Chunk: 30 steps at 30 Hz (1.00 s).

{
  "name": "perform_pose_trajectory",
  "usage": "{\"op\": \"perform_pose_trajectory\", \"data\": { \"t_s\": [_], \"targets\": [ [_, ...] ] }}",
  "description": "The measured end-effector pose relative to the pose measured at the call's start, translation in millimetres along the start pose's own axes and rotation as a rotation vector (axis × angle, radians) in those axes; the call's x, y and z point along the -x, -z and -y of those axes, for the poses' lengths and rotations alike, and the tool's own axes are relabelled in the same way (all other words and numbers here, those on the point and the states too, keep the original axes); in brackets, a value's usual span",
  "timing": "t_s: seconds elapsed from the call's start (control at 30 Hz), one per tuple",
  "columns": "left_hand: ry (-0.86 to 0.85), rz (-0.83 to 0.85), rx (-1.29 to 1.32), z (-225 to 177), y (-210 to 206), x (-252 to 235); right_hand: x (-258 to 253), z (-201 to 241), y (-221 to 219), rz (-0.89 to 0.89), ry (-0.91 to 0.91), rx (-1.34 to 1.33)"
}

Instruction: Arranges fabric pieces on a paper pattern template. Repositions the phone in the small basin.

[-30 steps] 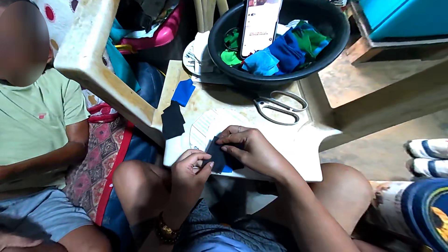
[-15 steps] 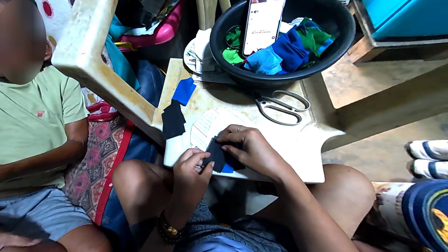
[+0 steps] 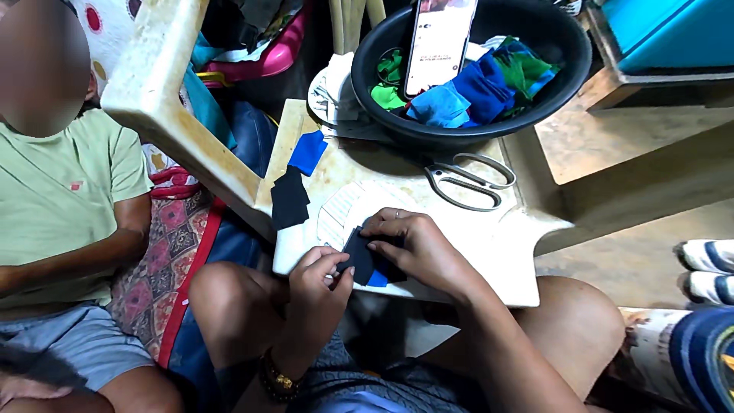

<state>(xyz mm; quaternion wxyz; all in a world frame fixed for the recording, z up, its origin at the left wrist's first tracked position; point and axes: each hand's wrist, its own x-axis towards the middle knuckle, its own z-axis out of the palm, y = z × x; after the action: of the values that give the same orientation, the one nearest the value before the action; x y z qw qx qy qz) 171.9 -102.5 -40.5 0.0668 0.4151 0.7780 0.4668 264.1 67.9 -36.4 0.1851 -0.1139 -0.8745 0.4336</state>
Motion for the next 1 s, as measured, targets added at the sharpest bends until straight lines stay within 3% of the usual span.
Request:
{"op": "perform_pose_trajectory", "data": {
  "t_s": [0.33,0.57,0.7,1.0],
  "targets": [
    [-0.001,0.013,0.006,2.4,4.7,-0.1,0.0,-1.3,-0.4,-0.001,0.007,-0.013],
    [-0.032,-0.079,-0.089,12.9,16.4,-4.4,0.1,-2.1,-1.0,-0.004,0.006,-0.014],
    [-0.086,-0.026,-0.171,13.1,17.5,-5.0,0.1,-3.1,-1.4,-0.013,0.015,-0.012],
    [-0.028,0.012,-0.275,7.1,12.4,-1.5,0.1,-2.1,-1.3,-0.005,0.013,-0.002]
  ]
}}
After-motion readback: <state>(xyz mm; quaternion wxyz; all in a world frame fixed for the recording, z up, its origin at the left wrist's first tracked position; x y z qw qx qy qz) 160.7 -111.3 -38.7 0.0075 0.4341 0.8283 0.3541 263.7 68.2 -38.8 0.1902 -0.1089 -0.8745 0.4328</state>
